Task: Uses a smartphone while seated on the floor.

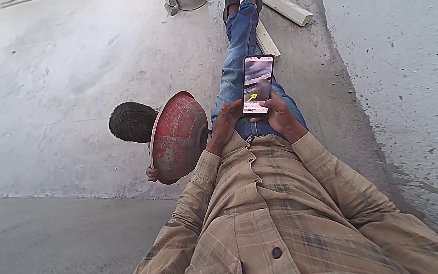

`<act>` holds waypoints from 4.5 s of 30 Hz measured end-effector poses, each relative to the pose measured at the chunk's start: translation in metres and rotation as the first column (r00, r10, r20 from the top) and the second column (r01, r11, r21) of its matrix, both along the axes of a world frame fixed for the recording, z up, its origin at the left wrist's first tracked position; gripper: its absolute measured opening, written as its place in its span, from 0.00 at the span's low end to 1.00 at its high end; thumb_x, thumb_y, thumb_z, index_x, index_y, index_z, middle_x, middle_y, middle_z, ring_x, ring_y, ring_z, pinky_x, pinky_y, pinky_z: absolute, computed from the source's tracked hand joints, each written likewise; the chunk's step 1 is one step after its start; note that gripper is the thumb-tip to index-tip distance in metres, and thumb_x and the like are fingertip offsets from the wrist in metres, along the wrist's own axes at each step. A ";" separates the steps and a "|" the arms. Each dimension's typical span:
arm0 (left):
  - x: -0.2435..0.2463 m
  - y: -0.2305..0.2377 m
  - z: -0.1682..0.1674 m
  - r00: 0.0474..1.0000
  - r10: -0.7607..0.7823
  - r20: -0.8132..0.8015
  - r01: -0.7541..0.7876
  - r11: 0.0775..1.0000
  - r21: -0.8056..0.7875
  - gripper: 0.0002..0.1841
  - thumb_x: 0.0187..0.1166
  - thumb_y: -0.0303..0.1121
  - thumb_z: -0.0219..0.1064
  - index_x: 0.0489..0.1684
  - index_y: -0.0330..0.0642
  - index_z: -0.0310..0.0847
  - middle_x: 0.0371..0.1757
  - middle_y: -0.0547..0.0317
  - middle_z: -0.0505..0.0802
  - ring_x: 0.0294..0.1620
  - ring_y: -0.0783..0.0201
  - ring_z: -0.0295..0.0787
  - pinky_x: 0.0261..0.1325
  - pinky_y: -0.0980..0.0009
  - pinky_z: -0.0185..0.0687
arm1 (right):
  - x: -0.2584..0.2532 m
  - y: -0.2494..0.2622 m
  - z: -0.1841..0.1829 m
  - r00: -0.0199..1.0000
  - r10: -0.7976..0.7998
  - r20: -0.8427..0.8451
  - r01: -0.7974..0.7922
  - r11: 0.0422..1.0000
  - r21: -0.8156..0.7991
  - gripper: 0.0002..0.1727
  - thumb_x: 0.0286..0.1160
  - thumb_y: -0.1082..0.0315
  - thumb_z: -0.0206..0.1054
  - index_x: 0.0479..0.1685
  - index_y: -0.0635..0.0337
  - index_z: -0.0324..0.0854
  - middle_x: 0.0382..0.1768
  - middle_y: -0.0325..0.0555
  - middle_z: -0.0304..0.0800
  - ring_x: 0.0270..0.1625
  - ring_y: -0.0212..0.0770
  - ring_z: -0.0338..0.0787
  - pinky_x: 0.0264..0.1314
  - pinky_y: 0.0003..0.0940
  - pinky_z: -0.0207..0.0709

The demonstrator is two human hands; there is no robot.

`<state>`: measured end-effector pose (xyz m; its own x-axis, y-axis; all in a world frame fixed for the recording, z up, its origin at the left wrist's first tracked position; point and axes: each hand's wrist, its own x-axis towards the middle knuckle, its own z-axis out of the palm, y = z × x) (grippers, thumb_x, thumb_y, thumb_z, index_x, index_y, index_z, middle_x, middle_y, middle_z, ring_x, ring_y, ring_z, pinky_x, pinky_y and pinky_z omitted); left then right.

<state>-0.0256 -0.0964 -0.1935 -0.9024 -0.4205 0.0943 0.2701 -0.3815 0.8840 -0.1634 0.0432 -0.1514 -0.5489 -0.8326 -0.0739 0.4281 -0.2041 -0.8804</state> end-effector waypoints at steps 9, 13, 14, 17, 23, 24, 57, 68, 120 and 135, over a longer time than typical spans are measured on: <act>0.000 0.001 0.000 1.000 -0.005 -0.002 0.005 1.000 -0.007 0.37 0.91 0.59 0.30 0.74 0.40 0.75 0.72 0.53 0.86 0.71 0.61 0.83 0.78 0.63 0.75 | -0.001 -0.001 -0.002 1.000 -0.004 0.019 0.004 1.000 -0.010 0.23 0.75 0.74 0.49 0.70 0.53 0.67 0.55 0.48 0.89 0.49 0.45 0.95 0.36 0.45 0.93; 0.002 0.001 0.001 1.000 -0.010 0.010 0.010 1.000 -0.021 0.38 0.91 0.60 0.29 0.76 0.40 0.74 0.72 0.53 0.86 0.71 0.63 0.84 0.77 0.65 0.75 | -0.002 -0.002 -0.002 1.000 -0.003 0.010 0.003 1.000 -0.007 0.23 0.75 0.74 0.49 0.71 0.54 0.68 0.54 0.49 0.90 0.49 0.46 0.95 0.36 0.45 0.93; 0.002 0.001 0.001 1.000 -0.016 0.010 0.016 0.999 -0.029 0.39 0.91 0.60 0.28 0.77 0.40 0.73 0.72 0.53 0.86 0.70 0.63 0.84 0.77 0.65 0.75 | -0.002 -0.002 -0.002 1.000 -0.004 0.004 0.005 1.000 -0.004 0.23 0.75 0.74 0.49 0.70 0.55 0.68 0.54 0.49 0.90 0.48 0.46 0.95 0.36 0.45 0.93; 0.003 0.001 0.001 1.000 -0.013 0.006 0.014 1.000 -0.021 0.38 0.91 0.59 0.30 0.77 0.40 0.74 0.71 0.54 0.87 0.70 0.64 0.85 0.77 0.66 0.76 | -0.001 -0.002 -0.001 1.000 -0.010 -0.010 0.010 1.000 0.000 0.23 0.75 0.74 0.49 0.70 0.54 0.68 0.54 0.48 0.90 0.48 0.44 0.95 0.35 0.43 0.93; 0.004 0.002 0.002 1.000 -0.009 0.008 0.009 1.000 0.000 0.37 0.91 0.59 0.31 0.74 0.42 0.76 0.71 0.55 0.87 0.70 0.63 0.85 0.77 0.65 0.76 | 0.006 0.006 0.002 0.999 -0.008 -0.051 0.009 1.000 0.026 0.26 0.78 0.73 0.48 0.75 0.48 0.69 0.59 0.44 0.88 0.50 0.40 0.94 0.37 0.41 0.92; 0.005 0.003 0.003 1.000 -0.009 0.012 0.009 1.000 0.006 0.36 0.92 0.59 0.31 0.75 0.42 0.76 0.71 0.54 0.87 0.71 0.63 0.84 0.77 0.65 0.75 | 0.006 0.005 0.002 0.999 -0.008 -0.044 0.009 1.000 0.026 0.26 0.77 0.73 0.48 0.75 0.48 0.69 0.58 0.45 0.88 0.50 0.40 0.94 0.37 0.41 0.92; 0.001 0.001 0.001 1.000 0.003 -0.002 -0.003 1.000 0.000 0.37 0.91 0.58 0.30 0.73 0.39 0.77 0.69 0.53 0.88 0.69 0.63 0.85 0.77 0.65 0.76 | 0.008 0.005 0.005 0.999 -0.025 -0.025 0.026 0.998 0.054 0.25 0.80 0.75 0.46 0.74 0.48 0.70 0.57 0.44 0.90 0.47 0.40 0.95 0.33 0.40 0.91; 0.000 0.000 0.001 1.000 -0.002 -0.001 0.002 1.000 0.027 0.37 0.92 0.58 0.29 0.72 0.39 0.77 0.69 0.52 0.88 0.70 0.62 0.85 0.78 0.64 0.74 | 0.006 0.002 0.006 0.998 -0.059 0.009 0.057 0.989 0.134 0.30 0.92 0.39 0.36 0.76 0.42 0.74 0.62 0.42 0.89 0.55 0.43 0.93 0.38 0.45 0.92; 0.001 0.001 0.003 1.000 -0.012 0.009 0.012 1.000 0.003 0.38 0.91 0.59 0.28 0.76 0.41 0.74 0.70 0.54 0.87 0.71 0.63 0.84 0.77 0.66 0.75 | -0.003 -0.005 -0.001 0.999 -0.031 0.043 0.028 0.997 0.067 0.32 0.93 0.44 0.31 0.75 0.54 0.69 0.61 0.50 0.88 0.55 0.49 0.93 0.37 0.47 0.91; 0.001 0.001 0.003 1.000 -0.012 0.007 0.012 1.000 -0.010 0.38 0.91 0.59 0.27 0.76 0.40 0.73 0.71 0.53 0.86 0.72 0.63 0.83 0.78 0.65 0.74 | -0.003 -0.005 -0.002 0.998 -0.025 0.057 0.021 0.997 0.070 0.32 0.93 0.42 0.31 0.75 0.52 0.69 0.61 0.50 0.88 0.56 0.49 0.93 0.37 0.48 0.91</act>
